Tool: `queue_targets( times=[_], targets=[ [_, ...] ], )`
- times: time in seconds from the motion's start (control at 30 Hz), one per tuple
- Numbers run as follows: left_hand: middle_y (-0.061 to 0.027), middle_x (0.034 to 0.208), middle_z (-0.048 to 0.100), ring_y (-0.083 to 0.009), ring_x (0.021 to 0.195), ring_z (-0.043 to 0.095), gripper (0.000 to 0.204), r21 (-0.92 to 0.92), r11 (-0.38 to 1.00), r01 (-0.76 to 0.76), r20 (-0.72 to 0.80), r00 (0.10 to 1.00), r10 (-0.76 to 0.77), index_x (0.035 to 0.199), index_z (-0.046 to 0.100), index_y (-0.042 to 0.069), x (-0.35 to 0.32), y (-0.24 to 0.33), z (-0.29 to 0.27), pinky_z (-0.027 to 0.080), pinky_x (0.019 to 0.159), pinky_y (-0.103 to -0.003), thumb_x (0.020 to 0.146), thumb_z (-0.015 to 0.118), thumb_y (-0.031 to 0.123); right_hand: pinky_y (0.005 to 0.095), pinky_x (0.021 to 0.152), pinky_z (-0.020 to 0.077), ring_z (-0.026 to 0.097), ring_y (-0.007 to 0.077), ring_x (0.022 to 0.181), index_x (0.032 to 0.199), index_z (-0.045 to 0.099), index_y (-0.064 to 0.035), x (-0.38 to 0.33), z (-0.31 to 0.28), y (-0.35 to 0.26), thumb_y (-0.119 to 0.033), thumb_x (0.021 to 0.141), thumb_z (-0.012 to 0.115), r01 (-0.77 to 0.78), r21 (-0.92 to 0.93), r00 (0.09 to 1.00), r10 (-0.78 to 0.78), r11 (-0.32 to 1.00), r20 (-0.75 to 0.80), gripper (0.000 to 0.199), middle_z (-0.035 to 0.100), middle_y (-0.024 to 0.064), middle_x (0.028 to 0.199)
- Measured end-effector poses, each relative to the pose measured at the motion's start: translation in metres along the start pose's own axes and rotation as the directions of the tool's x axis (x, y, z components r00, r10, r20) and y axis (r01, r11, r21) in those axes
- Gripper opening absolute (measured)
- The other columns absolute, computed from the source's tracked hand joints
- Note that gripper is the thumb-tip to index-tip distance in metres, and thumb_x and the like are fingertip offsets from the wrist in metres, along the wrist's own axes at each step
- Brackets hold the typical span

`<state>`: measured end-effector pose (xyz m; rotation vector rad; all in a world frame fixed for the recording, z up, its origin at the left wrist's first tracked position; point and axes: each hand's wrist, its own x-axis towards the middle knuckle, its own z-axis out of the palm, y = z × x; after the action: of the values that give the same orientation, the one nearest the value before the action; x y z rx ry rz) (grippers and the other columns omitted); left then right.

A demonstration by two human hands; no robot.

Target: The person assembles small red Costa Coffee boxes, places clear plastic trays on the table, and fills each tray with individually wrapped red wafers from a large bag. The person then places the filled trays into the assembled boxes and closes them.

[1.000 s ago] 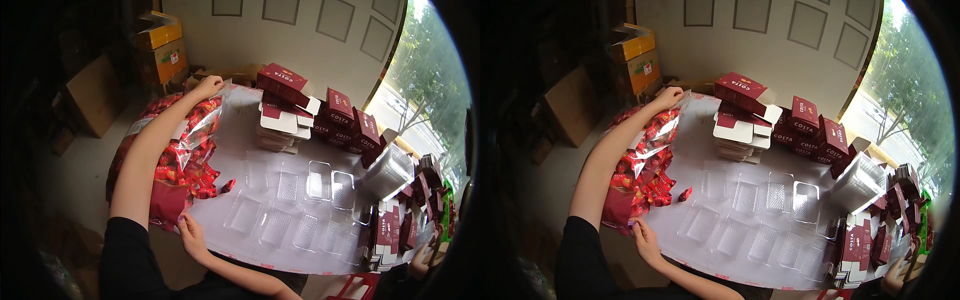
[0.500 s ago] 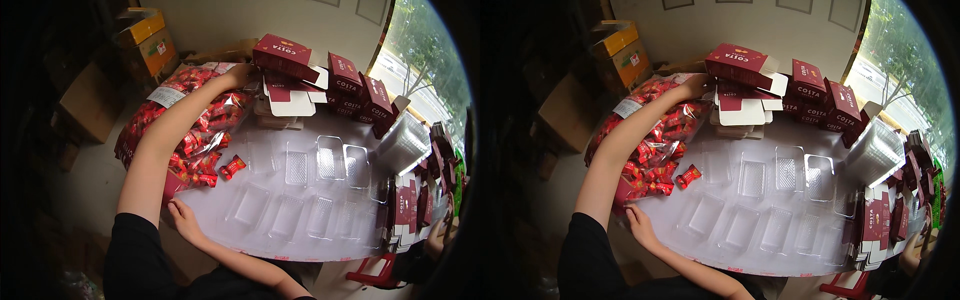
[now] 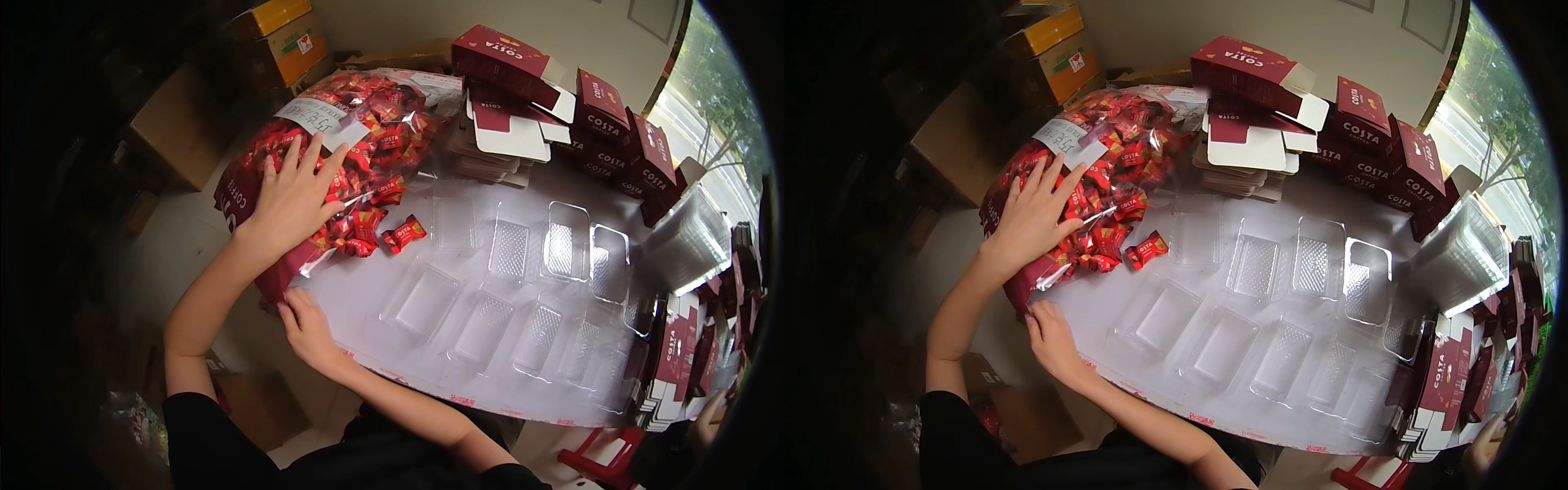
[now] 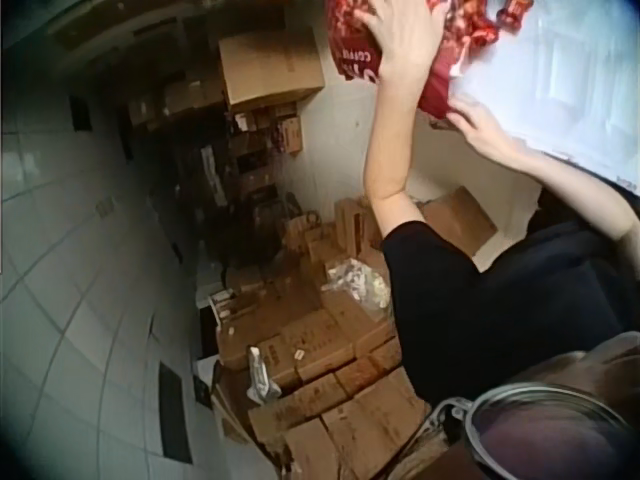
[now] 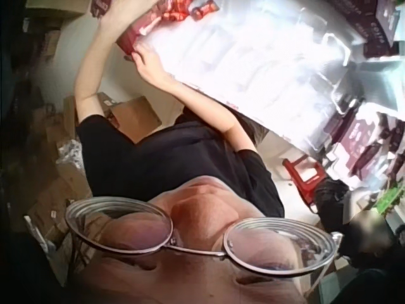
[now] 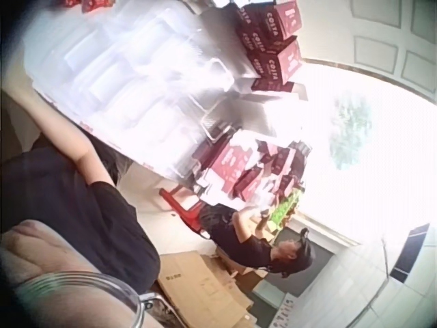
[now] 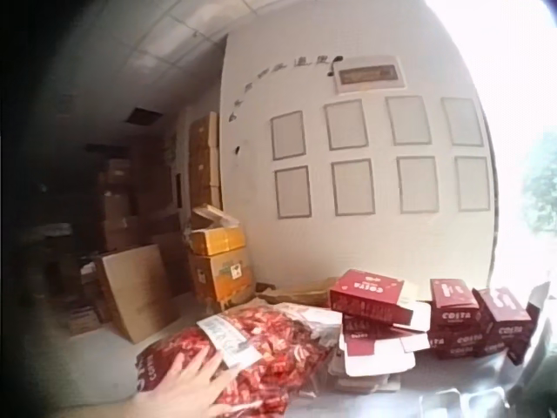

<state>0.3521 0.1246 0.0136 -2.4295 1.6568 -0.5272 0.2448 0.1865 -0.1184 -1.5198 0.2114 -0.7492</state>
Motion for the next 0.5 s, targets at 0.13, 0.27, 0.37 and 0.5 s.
queue_targets(
  times=[0.13, 0.27, 0.37, 0.5],
  targets=[
    [-0.0151, 0.121, 0.054, -0.0333, 0.108, 0.054, 0.045, -0.059, 0.998, -0.034, -0.262, 0.965, 0.017, 0.123, 0.051, 0.015, -0.003, -0.008, 0.021, 0.048, 0.084, -0.041, 0.08, 0.063, 0.024, 0.0427, 0.074, 0.0396, 0.047, 0.0359, 0.083, 0.084, 0.051, 0.0034, 0.0, 0.0, 0.005, -0.002, 0.08, 0.055, 0.14, -0.149, 0.99, -0.135, 0.979, 0.041, 0.008, 0.05, 0.0178, 0.084],
    [-0.013, 0.087, 0.065, -0.0282, 0.077, 0.064, 0.021, -0.233, 0.971, -0.051, -0.41, 0.911, -0.05, 0.106, 0.062, 0.011, 0.007, -0.024, 0.029, 0.051, 0.062, -0.033, 0.087, 0.057, 0.018, 0.0428, 0.073, 0.0396, 0.048, 0.0346, 0.08, 0.081, 0.052, 0.0025, 0.005, 0.002, 0.005, -0.004, 0.079, 0.057, 0.166, -0.23, 0.986, -0.169, 0.959, 0.007, 0.008, 0.051, 0.0166, 0.08],
    [-0.0152, 0.078, 0.063, -0.0308, 0.072, 0.063, 0.019, -0.384, 0.923, -0.031, -0.47, 0.867, -0.167, 0.101, 0.064, 0.008, 0.005, -0.044, 0.042, 0.049, 0.06, -0.033, 0.089, 0.054, 0.018, 0.0423, 0.073, 0.0401, 0.049, 0.0333, 0.08, 0.081, 0.053, 0.002, 0.009, 0.005, 0.007, -0.005, 0.079, 0.057, 0.172, -0.284, 0.98, -0.192, 0.943, -0.043, 0.008, 0.052, 0.0154, 0.079],
    [-0.0144, 0.075, 0.063, -0.0309, 0.07, 0.063, 0.023, -0.583, 0.809, -0.075, -0.472, 0.842, -0.262, 0.094, 0.064, 0.007, 0.017, -0.06, 0.058, 0.048, 0.06, -0.034, 0.092, 0.05, 0.025, 0.0421, 0.074, 0.0418, 0.05, 0.0339, 0.083, 0.088, 0.055, 0.0023, 0.006, 0.003, 0.008, -0.006, 0.081, 0.057, 0.147, -0.335, 0.988, -0.156, 0.931, 0.002, 0.011, 0.055, 0.0153, 0.088]
  ],
)
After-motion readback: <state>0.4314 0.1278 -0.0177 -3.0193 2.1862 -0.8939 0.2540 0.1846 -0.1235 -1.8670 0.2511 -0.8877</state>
